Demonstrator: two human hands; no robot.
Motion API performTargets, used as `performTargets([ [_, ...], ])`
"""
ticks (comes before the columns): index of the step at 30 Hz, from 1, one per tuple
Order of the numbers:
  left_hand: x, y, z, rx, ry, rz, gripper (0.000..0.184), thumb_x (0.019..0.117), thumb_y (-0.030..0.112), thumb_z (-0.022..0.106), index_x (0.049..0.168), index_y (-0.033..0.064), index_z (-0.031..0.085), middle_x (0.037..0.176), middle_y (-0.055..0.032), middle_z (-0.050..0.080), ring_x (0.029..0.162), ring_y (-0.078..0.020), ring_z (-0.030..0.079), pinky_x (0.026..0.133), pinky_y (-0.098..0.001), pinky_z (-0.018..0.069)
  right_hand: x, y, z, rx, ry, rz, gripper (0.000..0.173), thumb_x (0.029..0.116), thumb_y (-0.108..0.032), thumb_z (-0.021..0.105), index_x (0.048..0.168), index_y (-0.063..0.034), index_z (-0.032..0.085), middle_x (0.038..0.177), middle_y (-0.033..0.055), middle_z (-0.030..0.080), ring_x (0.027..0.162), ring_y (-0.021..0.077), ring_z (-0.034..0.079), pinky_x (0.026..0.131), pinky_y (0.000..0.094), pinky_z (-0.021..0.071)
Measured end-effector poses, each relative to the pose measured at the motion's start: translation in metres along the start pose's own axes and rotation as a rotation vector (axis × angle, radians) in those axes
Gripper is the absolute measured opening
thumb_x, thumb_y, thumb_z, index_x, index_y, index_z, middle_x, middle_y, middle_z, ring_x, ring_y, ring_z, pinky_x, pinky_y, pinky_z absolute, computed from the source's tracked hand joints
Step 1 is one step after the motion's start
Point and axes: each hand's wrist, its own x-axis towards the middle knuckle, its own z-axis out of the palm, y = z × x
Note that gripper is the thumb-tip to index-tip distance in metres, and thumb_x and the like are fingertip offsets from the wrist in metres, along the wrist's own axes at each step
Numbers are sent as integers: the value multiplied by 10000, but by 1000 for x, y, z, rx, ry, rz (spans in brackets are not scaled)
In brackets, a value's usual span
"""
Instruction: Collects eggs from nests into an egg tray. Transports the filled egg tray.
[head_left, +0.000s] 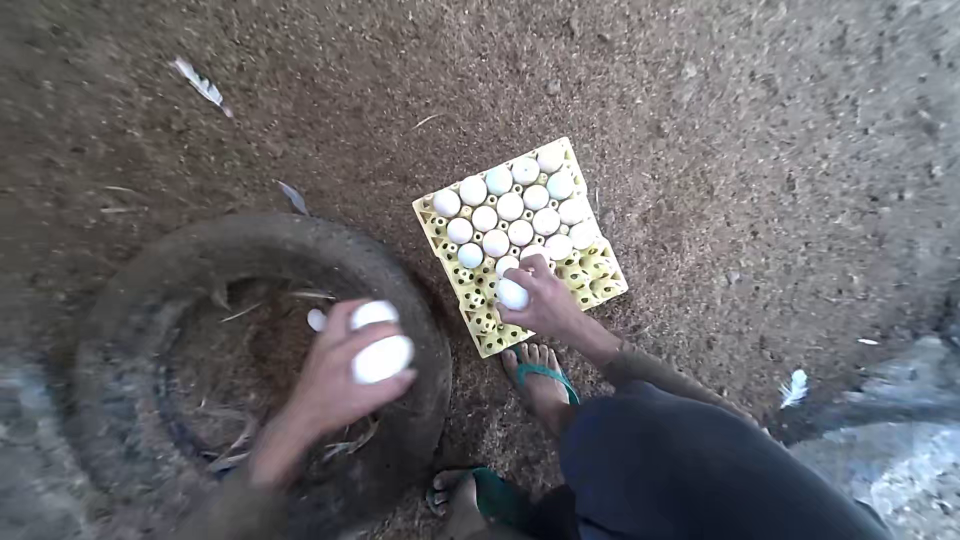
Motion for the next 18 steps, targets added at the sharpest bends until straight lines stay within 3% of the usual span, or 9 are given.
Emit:
performTargets([
  [2, 41, 8, 45, 73, -96, 72, 537, 756, 530, 768, 1147, 164, 748, 1385, -247, 538, 1132, -323, 634, 886, -515, 555, -7, 3, 0, 109, 75, 13, 496, 839, -376, 795, 1185, -33, 698, 1101, 196, 680, 866, 307, 702, 706, 501, 594],
  [6, 92, 5, 108, 234, -244, 175, 473, 750, 506, 771, 1130, 226, 738, 1407, -264, 510, 1017, -380, 677, 697, -553, 581, -23, 4, -2, 216, 106, 96, 486, 884, -355, 746, 1235, -27, 676, 1100, 160, 727, 924, 248, 728, 796, 459, 606],
  [12, 109, -9, 122, 316, -414, 156, 458, 765, 481, 801, 1142, 224, 752, 1520, -244, 423, 1031, -387, 679, 727, -573, 582, -27, -4, -1, 172, -105, 291, 621, 897, -461, 728, 1304, -27, 548, 963, 162, 722, 865, 326, 724, 774, 535, 577],
  [15, 98, -12, 108, 260, -349, 164, 466, 762, 507, 784, 1123, 213, 760, 1565, -236, 387, 983, -361, 695, 718, -557, 588, -25, -6, 1, 119, -204, 279, 590, 912, -449, 713, 1309, -32, 583, 1047, 188, 722, 934, 363, 720, 810, 569, 569],
  [18, 84, -15, 89, 208, -238, 154, 482, 798, 521, 741, 1100, 146, 759, 1339, -195, 581, 886, -283, 674, 706, -497, 572, -20, -9, 4, 26, -309, 210, 566, 943, -463, 687, 1351, -80, 600, 1234, 198, 675, 1061, 380, 692, 847, 578, 561],
])
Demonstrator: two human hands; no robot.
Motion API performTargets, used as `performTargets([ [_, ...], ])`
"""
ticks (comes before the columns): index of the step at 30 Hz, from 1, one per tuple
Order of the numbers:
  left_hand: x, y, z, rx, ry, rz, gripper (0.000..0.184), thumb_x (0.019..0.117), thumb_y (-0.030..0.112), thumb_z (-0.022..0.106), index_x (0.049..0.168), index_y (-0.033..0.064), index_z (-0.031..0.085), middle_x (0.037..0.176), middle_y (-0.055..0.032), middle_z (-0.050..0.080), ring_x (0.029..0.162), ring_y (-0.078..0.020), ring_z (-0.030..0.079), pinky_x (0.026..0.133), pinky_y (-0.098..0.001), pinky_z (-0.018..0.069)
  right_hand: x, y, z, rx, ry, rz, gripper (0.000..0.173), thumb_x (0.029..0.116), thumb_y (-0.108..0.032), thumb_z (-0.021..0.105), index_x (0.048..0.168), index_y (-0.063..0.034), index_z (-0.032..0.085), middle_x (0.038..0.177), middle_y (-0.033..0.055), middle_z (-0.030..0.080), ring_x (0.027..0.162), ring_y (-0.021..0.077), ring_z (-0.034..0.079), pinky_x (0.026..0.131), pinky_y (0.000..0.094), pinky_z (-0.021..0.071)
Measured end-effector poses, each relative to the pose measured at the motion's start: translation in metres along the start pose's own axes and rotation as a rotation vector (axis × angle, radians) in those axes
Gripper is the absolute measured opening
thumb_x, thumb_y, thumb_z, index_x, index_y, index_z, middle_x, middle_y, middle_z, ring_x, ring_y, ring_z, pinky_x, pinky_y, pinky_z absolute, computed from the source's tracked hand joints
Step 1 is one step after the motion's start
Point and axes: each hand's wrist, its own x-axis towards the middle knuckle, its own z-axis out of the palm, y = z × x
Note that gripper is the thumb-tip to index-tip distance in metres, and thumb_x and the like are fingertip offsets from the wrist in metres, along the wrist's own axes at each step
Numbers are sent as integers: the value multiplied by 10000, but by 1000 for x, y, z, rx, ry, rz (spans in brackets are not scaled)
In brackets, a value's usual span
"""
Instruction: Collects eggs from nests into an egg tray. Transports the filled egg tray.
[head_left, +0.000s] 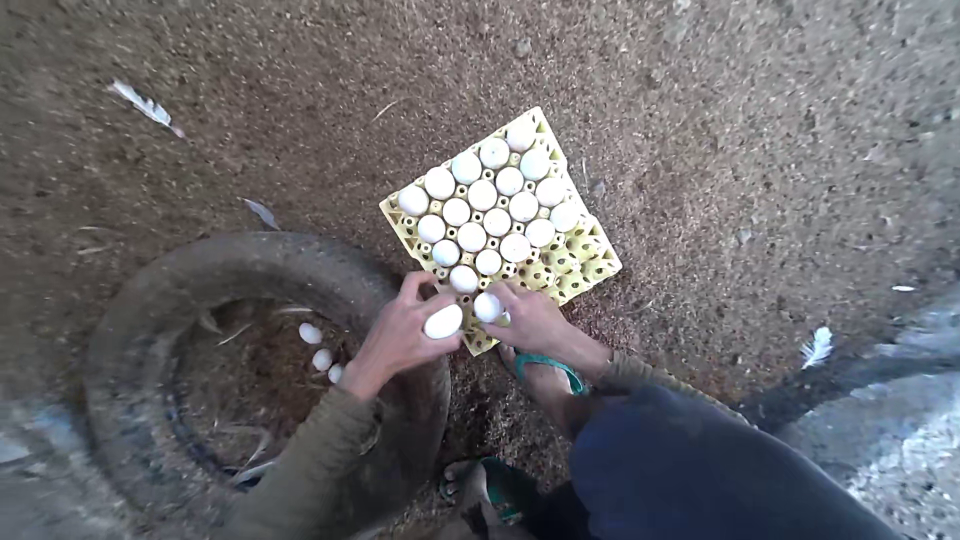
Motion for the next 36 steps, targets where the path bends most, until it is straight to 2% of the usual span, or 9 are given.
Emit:
performTargets([
  [3, -9, 4, -11, -36, 62, -56, 533, 857, 520, 690, 1149, 77, 735, 1067, -110, 717, 931, -215, 700, 813, -447, 579, 7, -3, 3, -37, 69, -86, 539, 929, -465, 712, 1294, -76, 632, 1195, 206, 648, 1059, 382, 672, 807, 544, 573],
  [6, -8, 20, -12, -46, 89, -102, 558, 868, 509, 700, 1187, 52, 722, 1060, -120, 750, 957, -213, 728, 845, -449, 591, 17, 10, 19, -11, 434, -315, 260, 963, -252, 682, 1071, -16, 696, 1080, 209, 637, 980, 349, 675, 787, 443, 608],
  [11, 11, 46, 5, 37, 118, -97, 530, 880, 469, 707, 1211, 55, 713, 1040, -138, 755, 902, -284, 742, 784, -516, 594, 41, 34, 40, -90, 690, -511, 78, 964, -129, 638, 967, -96, 709, 977, 137, 641, 986, 331, 628, 867, 482, 514],
  [15, 37, 71, 24, 153, 51, -94, 482, 876, 416, 709, 1153, 22, 697, 911, -185, 728, 791, -390, 722, 657, -597, 561, 23, 47, 23, 159, 927, -454, 67, 931, -130, 631, 918, -67, 650, 962, 138, 667, 1001, 293, 641, 903, 488, 509],
  [24, 108, 123, 55, 338, -374, -204, 466, 1000, 368, 638, 1376, 104, 566, 1191, -187, 659, 1093, -398, 656, 816, -565, 543, 7, 89, -24, 201, 1226, -328, 40, 944, -63, 527, 938, -58, 566, 962, 87, 574, 959, 172, 592, 837, 311, 522],
  [26, 111, 120, 62, 289, -266, -85, 459, 1000, 337, 648, 1369, 70, 587, 1188, -203, 653, 1101, -395, 651, 840, -546, 546, 3, 91, -27, 249, 1251, -337, 53, 953, -71, 531, 950, -66, 583, 982, 70, 586, 967, 151, 601, 842, 311, 533],
  [30, 125, 105, 103, 129, 134, 382, 157, 969, 120, 634, 1051, 39, 741, 1034, -169, 698, 1009, -347, 686, 841, -498, 572, -2, 90, -37, 351, 1284, -388, 92, 977, -92, 539, 1014, -146, 603, 1026, -37, 599, 968, 56, 600, 832, 256, 539],
  [34, 146, 103, 122, 44, 206, 546, 198, 1012, 115, 585, 1104, 63, 751, 1163, -161, 711, 1166, -327, 659, 1054, -474, 493, -16, 86, -51, 312, 1266, -442, 186, 963, -55, 588, 1147, -82, 581, 1075, -50, 640, 966, 14, 622, 845, 227, 551],
  [36, 135, 91, 96, 106, 315, 554, 196, 1003, 181, 619, 1101, 84, 758, 1151, -150, 719, 1159, -315, 664, 1055, -453, 491, -18, 71, -59, 301, 1174, -491, 247, 975, -32, 590, 1213, -66, 532, 1100, -65, 638, 983, -6, 623, 868, 222, 547],
])
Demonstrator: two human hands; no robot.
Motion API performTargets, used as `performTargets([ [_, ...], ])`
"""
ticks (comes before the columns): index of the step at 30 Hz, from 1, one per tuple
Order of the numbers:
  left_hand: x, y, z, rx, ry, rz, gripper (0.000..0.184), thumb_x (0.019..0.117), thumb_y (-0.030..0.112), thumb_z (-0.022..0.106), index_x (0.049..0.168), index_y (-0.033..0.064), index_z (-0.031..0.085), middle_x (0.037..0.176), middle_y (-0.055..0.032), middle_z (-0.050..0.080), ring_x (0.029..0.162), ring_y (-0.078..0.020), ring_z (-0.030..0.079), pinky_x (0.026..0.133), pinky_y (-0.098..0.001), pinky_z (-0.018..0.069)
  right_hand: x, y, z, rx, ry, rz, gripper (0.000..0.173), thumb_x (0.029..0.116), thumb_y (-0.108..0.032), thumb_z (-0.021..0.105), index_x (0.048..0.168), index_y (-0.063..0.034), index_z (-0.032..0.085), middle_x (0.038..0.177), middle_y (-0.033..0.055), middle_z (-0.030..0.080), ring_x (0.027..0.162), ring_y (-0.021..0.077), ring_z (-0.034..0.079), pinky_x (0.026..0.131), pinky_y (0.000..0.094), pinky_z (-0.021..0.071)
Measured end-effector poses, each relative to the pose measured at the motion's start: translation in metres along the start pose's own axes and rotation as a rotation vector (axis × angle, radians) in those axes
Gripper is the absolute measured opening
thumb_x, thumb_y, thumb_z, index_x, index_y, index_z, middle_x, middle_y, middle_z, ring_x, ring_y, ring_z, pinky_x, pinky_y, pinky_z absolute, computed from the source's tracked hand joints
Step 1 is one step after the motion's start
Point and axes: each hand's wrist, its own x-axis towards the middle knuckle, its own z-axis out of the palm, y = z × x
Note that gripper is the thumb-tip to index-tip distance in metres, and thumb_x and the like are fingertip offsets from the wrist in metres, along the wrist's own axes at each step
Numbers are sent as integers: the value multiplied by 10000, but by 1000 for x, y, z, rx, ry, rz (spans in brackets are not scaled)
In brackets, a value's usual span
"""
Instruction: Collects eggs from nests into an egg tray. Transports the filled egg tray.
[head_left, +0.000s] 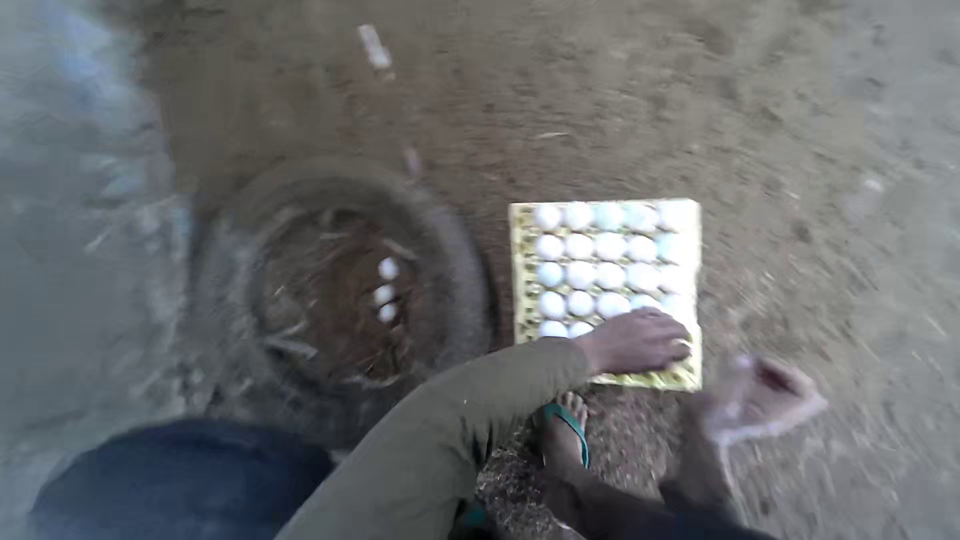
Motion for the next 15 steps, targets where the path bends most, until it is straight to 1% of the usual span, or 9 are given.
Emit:
performTargets([
  [2, -19, -7, -68, 97, 67, -18, 209, 988, 216, 657, 1129, 100, 757, 1120, -142, 725, 1130, -311, 676, 1021, -445, 516, 24, -23, 10, 75, -131, -66, 237, 979, -34, 574, 1207, -66, 518, 1098, -80, 626, 995, -30, 612, 879, 197, 529],
  [3, -36, -12, -110, 133, 126, -37, 210, 972, 192, 678, 1133, 91, 767, 1094, -152, 732, 1099, -317, 689, 997, -446, 533, 39, -34, 19, 140, -238, -117, 223, 987, -68, 576, 1198, -136, 548, 1108, -117, 629, 1021, -39, 611, 894, 185, 525],
  [5, -87, -24, -198, 235, 216, -117, 221, 941, 117, 684, 1134, 53, 772, 1082, -191, 732, 1082, -344, 692, 972, -472, 542, 78, -69, 48, 203, -601, -290, 190, 1011, -175, 563, 1192, -227, 595, 1138, -137, 629, 1090, -33, 597, 941, 183, 503],
  [6, -120, -26, -246, 319, 231, -189, 224, 939, 107, 677, 1135, 40, 762, 1086, -197, 724, 1081, -348, 684, 962, -481, 538, 98, -95, 71, 200, -814, -402, 171, 1022, -208, 557, 1184, -184, 608, 1137, -52, 628, 1099, 27, 597, 950, 216, 499],
  [8, -198, -13, -336, 503, 221, -387, 264, 984, 158, 617, 1182, 26, 732, 1102, -211, 704, 1076, -355, 672, 953, -479, 531, 118, -155, 128, 150, -1202, -673, 226, 1013, -210, 543, 1143, -52, 638, 1086, 174, 649, 1041, 265, 632, 900, 377, 527],
  [10, -278, 26, -405, 616, 254, -673, 327, 1040, 207, 552, 1253, -9, 673, 1136, -247, 655, 1079, -367, 639, 968, -480, 516, 109, -200, 195, 114, -1511, -944, 271, 954, -196, 551, 1096, -15, 694, 1036, 220, 686, 959, 384, 694, 800, 519, 588],
  [11, -317, 52, -428, 656, 305, -834, 358, 1056, 223, 521, 1284, -25, 642, 1173, -266, 645, 1092, -377, 638, 986, -491, 512, 95, -216, 229, 70, -1690, -1021, 258, 949, -176, 568, 1106, -13, 692, 1041, 219, 679, 962, 402, 691, 802, 549, 586],
  [13, -398, 110, -437, 714, 478, -1132, 431, 1071, 265, 478, 1325, -66, 583, 1196, -307, 643, 1094, -406, 642, 995, -528, 498, 50, -239, 294, -163, -2033, -995, 269, 991, -142, 609, 1215, -6, 668, 1168, 238, 651, 1092, 428, 650, 917, 580, 538],
  [15, -476, 166, -403, 770, 708, -1353, 477, 1070, 297, 474, 1346, -86, 542, 1151, -323, 644, 1049, -406, 650, 973, -526, 505, -8, -238, 358, -370, -2129, -873, 369, 1005, -140, 616, 1355, -23, 616, 1341, 256, 594, 1240, 439, 589, 1028, 599, 488],
])
